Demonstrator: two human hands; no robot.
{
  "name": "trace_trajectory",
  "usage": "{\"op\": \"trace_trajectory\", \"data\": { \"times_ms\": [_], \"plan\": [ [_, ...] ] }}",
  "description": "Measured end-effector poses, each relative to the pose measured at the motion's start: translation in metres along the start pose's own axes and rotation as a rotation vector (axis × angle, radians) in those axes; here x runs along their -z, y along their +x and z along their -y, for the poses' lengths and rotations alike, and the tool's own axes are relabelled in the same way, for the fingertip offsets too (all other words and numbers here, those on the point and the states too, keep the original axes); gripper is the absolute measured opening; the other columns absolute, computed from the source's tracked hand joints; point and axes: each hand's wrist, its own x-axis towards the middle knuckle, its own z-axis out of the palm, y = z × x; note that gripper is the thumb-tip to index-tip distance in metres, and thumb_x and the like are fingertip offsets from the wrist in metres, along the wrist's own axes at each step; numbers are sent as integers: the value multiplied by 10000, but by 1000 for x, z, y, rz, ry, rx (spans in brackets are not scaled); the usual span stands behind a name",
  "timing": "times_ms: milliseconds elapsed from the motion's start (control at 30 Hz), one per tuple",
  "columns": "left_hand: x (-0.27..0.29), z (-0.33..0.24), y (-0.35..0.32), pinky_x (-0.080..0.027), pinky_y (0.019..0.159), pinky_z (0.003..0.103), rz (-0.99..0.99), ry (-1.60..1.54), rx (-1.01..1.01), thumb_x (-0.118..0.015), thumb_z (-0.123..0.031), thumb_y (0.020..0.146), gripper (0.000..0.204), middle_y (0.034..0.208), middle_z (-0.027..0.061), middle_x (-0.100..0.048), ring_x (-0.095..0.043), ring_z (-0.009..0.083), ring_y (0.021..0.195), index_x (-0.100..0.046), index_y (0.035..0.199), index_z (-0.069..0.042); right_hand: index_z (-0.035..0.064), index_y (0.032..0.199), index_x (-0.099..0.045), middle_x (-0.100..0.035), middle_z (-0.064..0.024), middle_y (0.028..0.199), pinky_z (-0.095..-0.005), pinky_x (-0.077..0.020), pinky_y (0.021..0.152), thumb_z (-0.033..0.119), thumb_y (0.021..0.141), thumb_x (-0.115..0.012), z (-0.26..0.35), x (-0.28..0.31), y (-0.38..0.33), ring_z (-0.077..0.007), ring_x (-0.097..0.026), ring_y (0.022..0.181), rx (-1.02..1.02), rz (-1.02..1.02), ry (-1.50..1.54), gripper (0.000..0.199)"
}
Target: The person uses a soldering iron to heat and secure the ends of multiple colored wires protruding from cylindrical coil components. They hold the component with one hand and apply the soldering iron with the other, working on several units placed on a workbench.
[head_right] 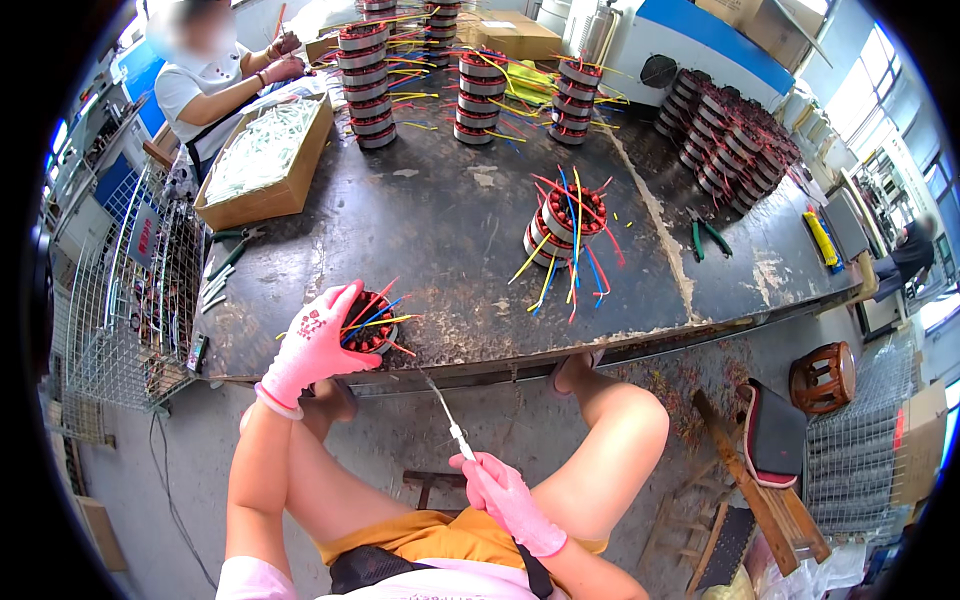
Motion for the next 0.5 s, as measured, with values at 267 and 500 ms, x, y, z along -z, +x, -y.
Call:
{"op": "trace_trajectory", "data": {
  "times_ms": [267,500],
  "plan": [
    [5,5,2,-444,977,398,30,-83,-51,-866,-272,528,953,1281,177,-533,-536,356,1153,-453,1339,10,-4,1148,-571,-380,57,599,-204,-209,472,231,997,-497,4,-8,8,-37,-294,521,15,5,-23,289],
    [4,7,4,-436,992,399,40,-87,-60,-867,-257,523,965,1301,178,-527,-529,354,1174,-446,1351,5,-6,1144,-574,-381,63,599,-200,-213,479,227,1003,-490,-2,-8,12,-33,-300,522,32,18,-29,285]
  ]
}}
